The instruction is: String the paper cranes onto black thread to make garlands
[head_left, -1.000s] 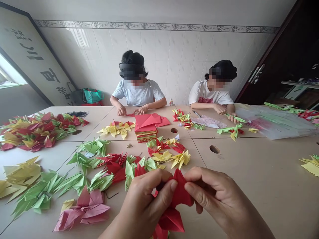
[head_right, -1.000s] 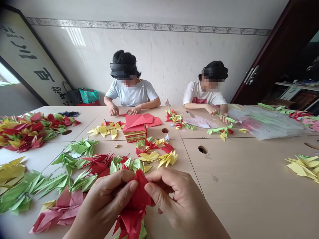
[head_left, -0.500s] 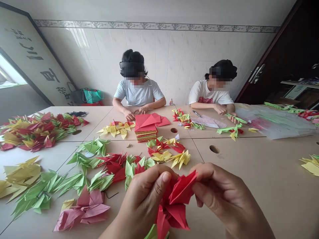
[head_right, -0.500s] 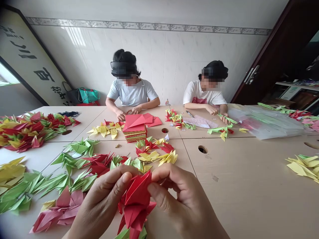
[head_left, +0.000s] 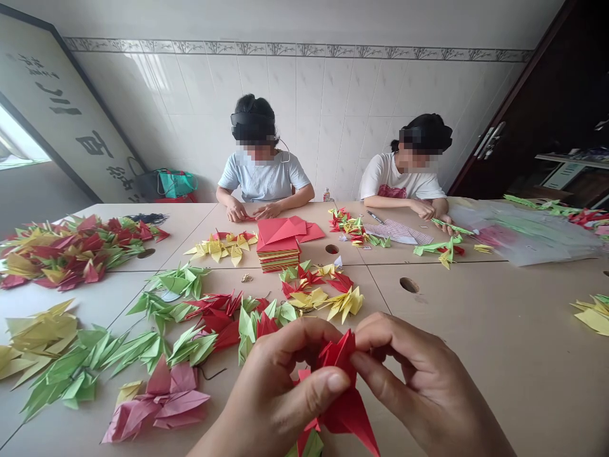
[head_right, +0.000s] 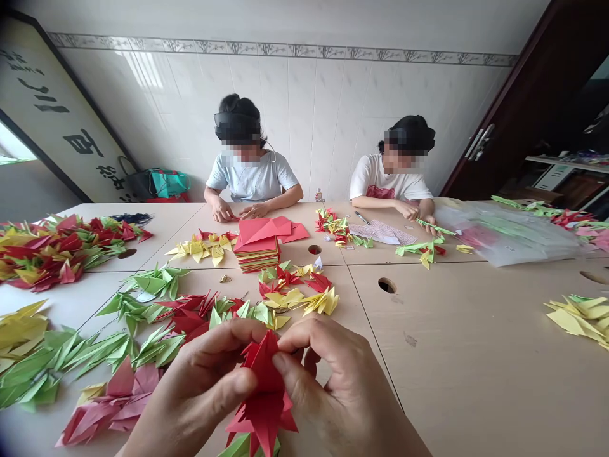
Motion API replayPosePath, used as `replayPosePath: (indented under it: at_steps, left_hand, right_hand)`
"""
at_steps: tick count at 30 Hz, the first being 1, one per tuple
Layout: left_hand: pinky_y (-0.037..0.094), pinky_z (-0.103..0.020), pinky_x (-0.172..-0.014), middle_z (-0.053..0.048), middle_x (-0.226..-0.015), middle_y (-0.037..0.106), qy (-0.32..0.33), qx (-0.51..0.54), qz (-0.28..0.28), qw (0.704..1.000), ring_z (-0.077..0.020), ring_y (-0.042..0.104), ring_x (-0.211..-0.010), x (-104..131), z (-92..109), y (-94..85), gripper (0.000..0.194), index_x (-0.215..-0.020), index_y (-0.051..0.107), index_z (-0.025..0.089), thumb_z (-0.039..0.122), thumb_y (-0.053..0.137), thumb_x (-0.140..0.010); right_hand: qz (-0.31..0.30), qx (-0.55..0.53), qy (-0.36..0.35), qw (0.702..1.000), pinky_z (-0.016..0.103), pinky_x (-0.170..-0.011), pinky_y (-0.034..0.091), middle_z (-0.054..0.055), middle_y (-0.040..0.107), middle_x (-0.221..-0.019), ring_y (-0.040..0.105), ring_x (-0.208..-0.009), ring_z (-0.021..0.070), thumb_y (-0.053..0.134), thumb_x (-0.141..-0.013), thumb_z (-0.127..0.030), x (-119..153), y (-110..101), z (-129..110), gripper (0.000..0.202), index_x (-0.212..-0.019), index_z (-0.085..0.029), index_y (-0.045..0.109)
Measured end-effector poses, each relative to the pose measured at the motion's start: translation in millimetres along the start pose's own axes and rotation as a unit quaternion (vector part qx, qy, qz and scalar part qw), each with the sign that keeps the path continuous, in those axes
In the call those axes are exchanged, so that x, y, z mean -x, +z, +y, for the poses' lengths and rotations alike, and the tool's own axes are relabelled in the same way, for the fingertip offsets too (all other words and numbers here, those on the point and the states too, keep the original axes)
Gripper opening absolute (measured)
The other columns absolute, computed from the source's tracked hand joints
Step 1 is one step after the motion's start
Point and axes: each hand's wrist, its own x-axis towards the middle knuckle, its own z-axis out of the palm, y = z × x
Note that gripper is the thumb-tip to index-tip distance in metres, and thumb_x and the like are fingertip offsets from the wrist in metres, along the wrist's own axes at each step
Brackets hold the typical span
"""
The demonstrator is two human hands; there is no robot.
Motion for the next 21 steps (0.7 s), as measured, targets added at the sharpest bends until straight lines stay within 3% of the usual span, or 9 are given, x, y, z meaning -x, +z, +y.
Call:
replayPosePath:
  at_steps: [5,10,12,15,18,21]
  left_hand:
    - [0.048,-0.02,-0.064,-0.002,-0.078,0.061,-0.008,0.03,0.052,0.998,-0.0113,0.055,-0.071,1,-1,3.2,0.011,-0.09,0.065,0.018,0.028,0.063,-0.086]
    - [0.049,-0.019,-0.065,-0.001,-0.079,0.065,0.037,-0.013,0.066,0.997,-0.0117,0.058,-0.073,3,1,1.5,0.008,-0.093,0.066,0.022,0.023,0.061,-0.088]
    - [0.049,-0.02,-0.067,0.0,-0.081,0.067,0.065,-0.038,0.063,0.995,-0.0114,0.059,-0.074,3,1,1.3,0.009,-0.093,0.067,0.024,0.021,0.062,-0.087]
    - [0.049,-0.018,-0.069,0.002,-0.086,0.067,0.088,-0.04,0.083,0.992,-0.0104,0.06,-0.076,2,0,1.8,0.016,-0.097,0.067,0.029,0.02,0.065,-0.085]
    - [0.05,-0.017,-0.073,0.0,-0.091,0.065,0.076,-0.015,0.106,0.991,-0.0112,0.059,-0.082,4,-1,1.1,0.022,-0.104,0.066,0.031,0.03,0.068,-0.083]
    - [0.052,-0.023,-0.079,-0.005,-0.103,0.064,0.051,0.04,0.038,0.997,-0.0163,0.06,-0.09,6,-1,1.0,0.05,-0.119,0.058,0.031,0.049,0.071,-0.074]
  right_hand:
    - [0.025,0.0,0.022,0.999,0.018,-0.064,0.05,-0.004,0.064,-0.081,0.059,-0.07,0.0108,0.059,-0.088,-0.026,3,0,7,0.003,-0.091,-0.027,0.06]
    - [-0.027,-0.057,0.094,0.994,0.02,-0.071,0.052,-0.002,0.063,-0.098,0.061,-0.083,0.0129,0.066,-0.085,-0.035,5,-2,13,0.035,-0.118,-0.033,0.055]
    - [-0.066,-0.079,0.103,0.989,0.019,-0.069,0.05,-0.003,0.064,-0.091,0.06,-0.079,0.0124,0.066,-0.085,-0.033,4,-3,11,0.028,-0.112,-0.031,0.059]
    - [-0.102,-0.088,0.106,0.985,0.018,-0.061,0.046,-0.004,0.06,-0.074,0.055,-0.068,0.0109,0.063,-0.087,-0.029,1,-2,5,0.006,-0.085,-0.024,0.064]
    - [-0.073,-0.085,0.098,0.989,0.018,-0.056,0.044,-0.004,0.057,-0.068,0.051,-0.062,0.0102,0.06,-0.089,-0.03,0,-2,3,0.018,-0.073,-0.021,0.06]
    - [-0.038,-0.114,0.088,0.989,0.019,-0.059,0.047,-0.002,0.062,-0.072,0.056,-0.064,0.012,0.056,-0.091,-0.033,-1,-4,4,0.017,-0.08,-0.022,0.063]
